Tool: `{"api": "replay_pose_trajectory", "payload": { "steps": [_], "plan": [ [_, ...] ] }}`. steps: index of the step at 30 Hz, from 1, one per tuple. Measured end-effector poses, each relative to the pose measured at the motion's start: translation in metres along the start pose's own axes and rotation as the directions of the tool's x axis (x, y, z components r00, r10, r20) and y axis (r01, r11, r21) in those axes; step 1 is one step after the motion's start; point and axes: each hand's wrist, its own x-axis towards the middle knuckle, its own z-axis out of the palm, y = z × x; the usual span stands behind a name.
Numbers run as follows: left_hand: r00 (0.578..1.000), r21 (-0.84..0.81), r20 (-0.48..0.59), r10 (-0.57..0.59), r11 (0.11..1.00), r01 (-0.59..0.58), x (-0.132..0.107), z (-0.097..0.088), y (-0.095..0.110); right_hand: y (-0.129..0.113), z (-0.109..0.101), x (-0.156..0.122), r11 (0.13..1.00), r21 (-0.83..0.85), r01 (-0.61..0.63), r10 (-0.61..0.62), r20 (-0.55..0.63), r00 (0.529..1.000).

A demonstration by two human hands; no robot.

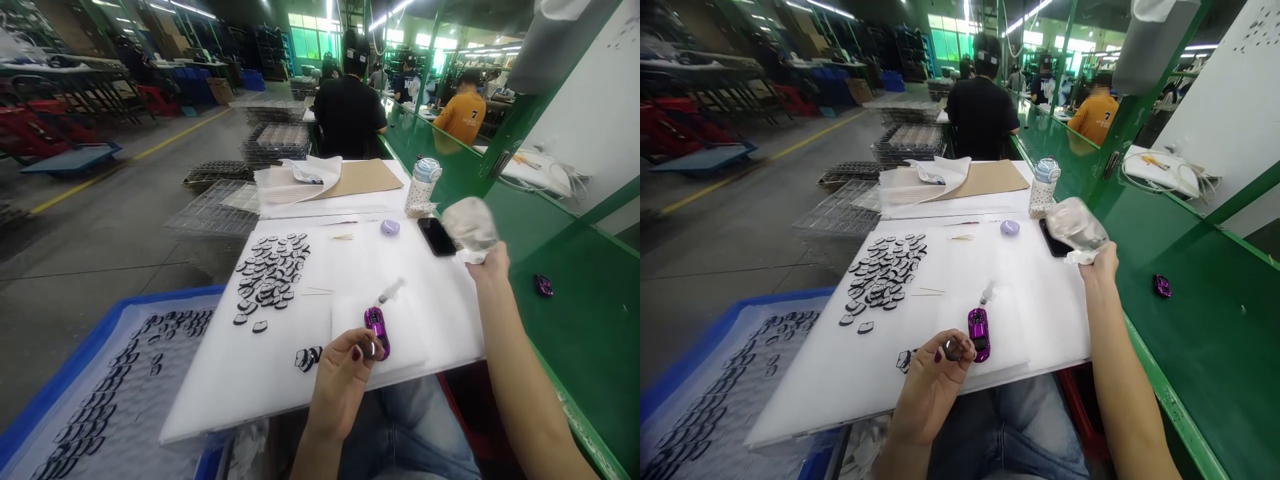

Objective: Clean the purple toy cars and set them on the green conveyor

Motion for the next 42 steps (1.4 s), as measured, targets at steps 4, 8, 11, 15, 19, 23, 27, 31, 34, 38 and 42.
{"api": "replay_pose_trajectory", "payload": {
  "steps": [4, 8, 11, 15, 19, 23, 27, 31, 34, 38, 42],
  "plan": [
    [1.0, -0.007, 0.004, 0.008, 1.0, -0.008, 0.001, -0.001, -0.002, -0.002, -0.007, 0.0, 1.0, 0.007, 0.025, -0.026, 0.063, 0.998],
    [1.0, 0.0, -0.008, 0.028, 1.0, -0.028, 0.001, -0.001, -0.001, -0.022, 0.0, -0.016, 0.986, -0.024, 0.162, -0.163, -0.029, 0.986],
    [0.999, -0.007, 0.0, 0.044, 0.999, -0.044, 0.002, 0.0, 0.0, -0.048, 0.016, -0.026, 0.924, -0.144, 0.354, -0.319, 0.221, 0.922],
    [0.998, -0.027, 0.017, 0.054, 0.998, -0.053, 0.001, 0.003, 0.0, -0.078, 0.036, -0.03, 0.896, -0.063, 0.44, -0.351, 0.507, 0.787],
    [0.997, -0.051, 0.048, 0.057, 0.997, -0.055, 0.0, 0.005, 0.0, -0.098, 0.034, -0.065, 0.899, 0.183, 0.398, -0.437, 0.296, 0.849],
    [0.999, -0.056, 0.033, 0.027, 0.998, -0.025, 0.0, 0.004, 0.0, -0.109, 0.018, -0.143, 0.862, 0.084, 0.499, -0.474, 0.481, 0.738],
    [1.0, -0.039, 0.008, 0.008, 0.999, -0.008, -0.001, 0.005, 0.0, -0.108, 0.017, -0.193, 0.73, 0.118, 0.674, -0.525, 0.728, 0.441],
    [0.999, 0.024, -0.048, 0.021, 1.0, -0.02, -0.002, 0.009, -0.002, -0.105, 0.019, -0.197, 0.608, 0.096, 0.788, -0.596, 0.711, 0.374],
    [0.997, 0.048, -0.078, 0.01, 0.999, -0.007, -0.002, 0.01, -0.003, -0.107, 0.014, -0.194, 0.551, 0.106, 0.828, -0.62, 0.717, 0.32],
    [0.997, 0.063, -0.077, 0.011, 0.998, -0.006, -0.002, 0.011, -0.002, -0.11, 0.01, -0.195, 0.553, 0.077, 0.83, -0.591, 0.738, 0.326],
    [0.996, 0.077, -0.085, 0.007, 0.997, 0.0, -0.001, 0.011, -0.001, -0.112, 0.006, -0.196, 0.539, 0.085, 0.838, -0.583, 0.756, 0.298]
  ]
}}
